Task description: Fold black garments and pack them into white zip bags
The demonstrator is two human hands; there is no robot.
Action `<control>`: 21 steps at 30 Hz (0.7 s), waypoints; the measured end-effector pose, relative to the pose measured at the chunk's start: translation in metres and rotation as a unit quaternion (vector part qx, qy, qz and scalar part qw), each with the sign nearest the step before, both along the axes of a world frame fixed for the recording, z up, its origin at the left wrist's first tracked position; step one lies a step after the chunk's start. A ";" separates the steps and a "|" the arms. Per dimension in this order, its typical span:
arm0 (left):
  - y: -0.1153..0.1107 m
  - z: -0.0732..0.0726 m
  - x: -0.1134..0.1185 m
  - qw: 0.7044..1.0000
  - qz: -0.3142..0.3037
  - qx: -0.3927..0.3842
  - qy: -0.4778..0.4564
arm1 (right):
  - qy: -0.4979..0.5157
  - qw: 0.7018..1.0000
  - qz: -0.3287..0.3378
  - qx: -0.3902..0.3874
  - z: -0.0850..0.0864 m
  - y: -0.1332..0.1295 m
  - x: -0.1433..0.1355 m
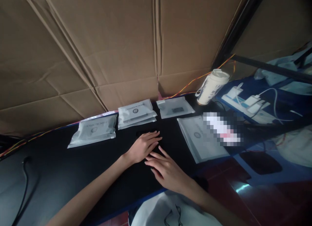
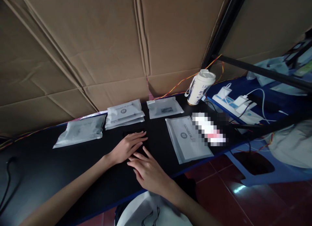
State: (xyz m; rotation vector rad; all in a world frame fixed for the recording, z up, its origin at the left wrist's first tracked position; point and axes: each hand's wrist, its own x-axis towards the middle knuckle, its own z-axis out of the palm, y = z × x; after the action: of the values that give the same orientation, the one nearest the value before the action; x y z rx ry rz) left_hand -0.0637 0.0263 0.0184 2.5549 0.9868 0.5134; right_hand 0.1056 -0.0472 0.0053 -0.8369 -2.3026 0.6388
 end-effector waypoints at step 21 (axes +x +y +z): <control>-0.043 -0.020 -0.009 0.983 0.160 0.069 -0.056 | -0.075 0.949 -0.135 -0.275 0.028 0.062 0.016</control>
State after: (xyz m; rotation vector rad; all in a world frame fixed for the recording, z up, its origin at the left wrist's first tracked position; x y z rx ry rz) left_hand -0.0729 -0.0163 -0.0017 2.4611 1.3722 0.8291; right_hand 0.1219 0.0153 0.0330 -1.4712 -2.0987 1.1489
